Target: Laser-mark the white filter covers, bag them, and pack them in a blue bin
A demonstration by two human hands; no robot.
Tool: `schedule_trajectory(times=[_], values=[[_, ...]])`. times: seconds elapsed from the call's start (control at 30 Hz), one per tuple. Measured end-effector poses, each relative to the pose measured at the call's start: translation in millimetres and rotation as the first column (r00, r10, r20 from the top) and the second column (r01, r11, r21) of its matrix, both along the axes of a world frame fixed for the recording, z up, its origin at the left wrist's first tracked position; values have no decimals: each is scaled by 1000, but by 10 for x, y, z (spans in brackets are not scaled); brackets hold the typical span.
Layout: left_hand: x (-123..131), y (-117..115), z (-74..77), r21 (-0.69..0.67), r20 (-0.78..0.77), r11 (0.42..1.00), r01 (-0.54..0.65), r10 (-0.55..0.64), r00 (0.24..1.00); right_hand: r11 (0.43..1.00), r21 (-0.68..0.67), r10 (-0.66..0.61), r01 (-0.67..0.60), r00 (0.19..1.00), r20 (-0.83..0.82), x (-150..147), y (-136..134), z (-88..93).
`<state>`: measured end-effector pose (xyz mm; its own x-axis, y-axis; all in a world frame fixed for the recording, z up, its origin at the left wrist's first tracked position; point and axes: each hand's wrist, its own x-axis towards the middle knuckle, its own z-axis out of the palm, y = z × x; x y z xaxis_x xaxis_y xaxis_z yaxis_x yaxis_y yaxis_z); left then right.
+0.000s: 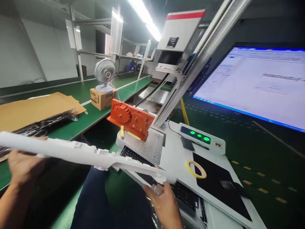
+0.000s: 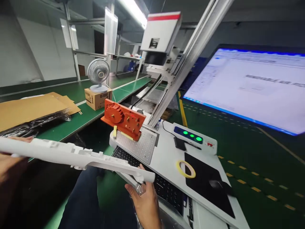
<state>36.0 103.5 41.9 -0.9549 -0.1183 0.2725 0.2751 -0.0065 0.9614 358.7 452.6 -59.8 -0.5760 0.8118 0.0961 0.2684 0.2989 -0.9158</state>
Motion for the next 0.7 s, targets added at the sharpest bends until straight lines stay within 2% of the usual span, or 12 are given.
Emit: schedule_trajectory(times=[0.03, 0.1, 0.2, 0.3, 0.4, 0.53, 0.7], values=[[-106, 121, -84, 46, -9, 999, 15, -14, 1000, 999, 33, -31, 30, 999, 45, -86, 6, -22], [-308, 401, -241, 175, -23, 976, 133, -131, 991, 988, 110, -122, 106, 980, 155, -229, 50, -36], [-633, 872, -390, 284, -131, 895, 345, -320, 938, 956, 236, -240, 175, 929, 280, -334, 219, -5], [-1039, 1382, -418, 198, -180, 858, 473, -443, 879, 938, 320, -259, 133, 881, 395, -401, 466, 78], [-1489, 1922, -389, 56, -147, 823, 565, -553, 820, 920, 377, -291, 105, 828, 479, -571, 716, 214], [-2020, 2583, -390, -136, -102, 819, 557, -571, 815, 900, 427, -334, 84, 762, 555, -945, 979, 407], [-2440, 3117, -543, -199, -41, 822, 534, -551, 833, 908, 417, -309, 21, 705, 638, -1327, 1225, 490]])
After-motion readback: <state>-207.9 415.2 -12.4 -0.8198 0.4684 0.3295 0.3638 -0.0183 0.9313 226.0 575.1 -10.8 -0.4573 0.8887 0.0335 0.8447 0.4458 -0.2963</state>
